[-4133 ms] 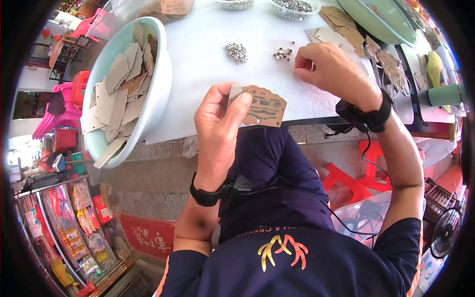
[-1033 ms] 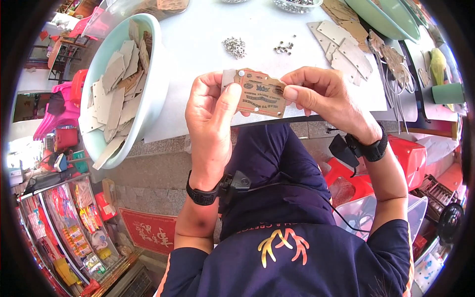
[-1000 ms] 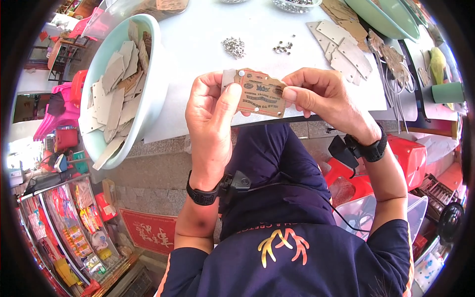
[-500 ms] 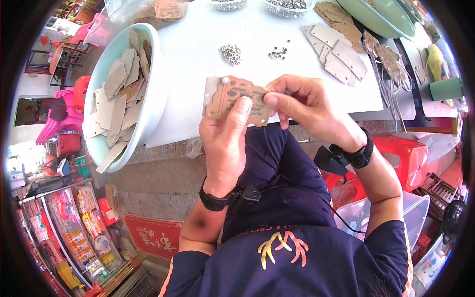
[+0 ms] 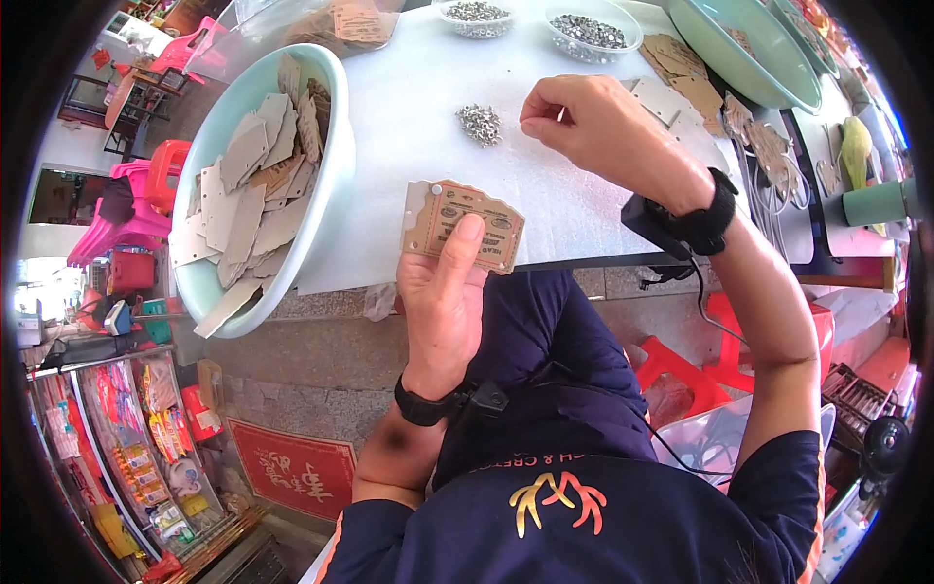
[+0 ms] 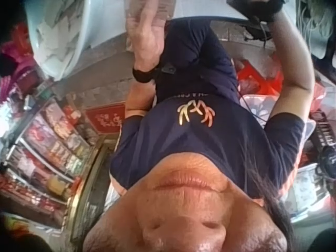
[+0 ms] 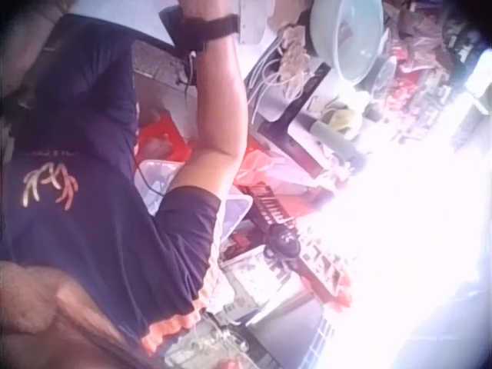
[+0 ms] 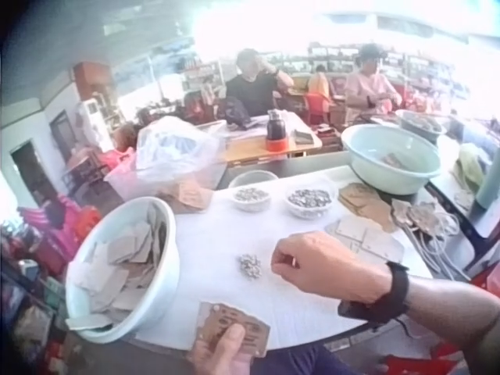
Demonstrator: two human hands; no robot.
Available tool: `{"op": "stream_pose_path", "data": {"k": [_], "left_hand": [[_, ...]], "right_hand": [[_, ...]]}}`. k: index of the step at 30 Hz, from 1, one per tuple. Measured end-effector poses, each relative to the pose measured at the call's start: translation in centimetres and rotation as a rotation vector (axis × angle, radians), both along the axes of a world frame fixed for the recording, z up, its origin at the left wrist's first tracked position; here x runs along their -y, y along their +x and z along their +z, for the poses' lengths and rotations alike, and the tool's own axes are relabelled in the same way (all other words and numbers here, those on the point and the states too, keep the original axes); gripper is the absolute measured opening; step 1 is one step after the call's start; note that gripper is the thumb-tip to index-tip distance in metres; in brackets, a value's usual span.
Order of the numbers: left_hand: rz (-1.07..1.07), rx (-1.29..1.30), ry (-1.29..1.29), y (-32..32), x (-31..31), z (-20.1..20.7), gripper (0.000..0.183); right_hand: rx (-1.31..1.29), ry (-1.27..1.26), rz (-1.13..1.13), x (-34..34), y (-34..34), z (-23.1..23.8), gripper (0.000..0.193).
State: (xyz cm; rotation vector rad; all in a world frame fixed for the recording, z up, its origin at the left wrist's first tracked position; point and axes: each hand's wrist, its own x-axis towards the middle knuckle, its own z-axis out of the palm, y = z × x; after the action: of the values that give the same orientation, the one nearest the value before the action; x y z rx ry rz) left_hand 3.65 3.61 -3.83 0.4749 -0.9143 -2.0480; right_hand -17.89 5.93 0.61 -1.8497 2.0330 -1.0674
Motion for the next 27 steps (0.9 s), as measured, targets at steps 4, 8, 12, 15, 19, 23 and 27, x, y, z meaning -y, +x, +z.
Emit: {"op": "stream_pose_path", "data": {"k": [4, 8, 12, 15, 19, 23, 27], "left_hand": [[0.000, 0.018, 0.009, 0.0, 0.0, 0.1, 0.027], [-0.017, 0.021, 0.010, 0.1, 0.0, 0.3, 0.025], [-0.029, 0.030, 0.003, 0.2, 0.1, 0.3, 0.023], [-0.022, 0.040, 0.005, 0.1, 0.0, 0.5, 0.022], [-0.026, 0.041, 0.005, 0.1, 0.1, 0.4, 0.023], [-0.039, 0.045, -0.010, 0.1, 0.2, 0.3, 0.024], [-0.030, 0.057, -0.021, 0.0, 0.1, 0.2, 0.025]], "right_hand": [[-0.174, 0.155, 0.031, 1.8, 0.1, -0.3, 0.019], [-0.232, 0.164, 0.041, 2.6, 0.3, -0.8, 0.020], [-0.227, 0.177, 0.036, 3.0, 1.1, -1.1, 0.018], [-0.208, 0.197, 0.024, 2.9, 1.1, -0.8, 0.017], [-0.220, 0.184, 0.055, 2.6, 0.5, -1.1, 0.018], [-0.253, 0.230, 0.051, 1.9, 0.1, -0.7, 0.018], [-0.272, 0.100, 0.047, 1.8, 0.3, -1.0, 0.018]]}}
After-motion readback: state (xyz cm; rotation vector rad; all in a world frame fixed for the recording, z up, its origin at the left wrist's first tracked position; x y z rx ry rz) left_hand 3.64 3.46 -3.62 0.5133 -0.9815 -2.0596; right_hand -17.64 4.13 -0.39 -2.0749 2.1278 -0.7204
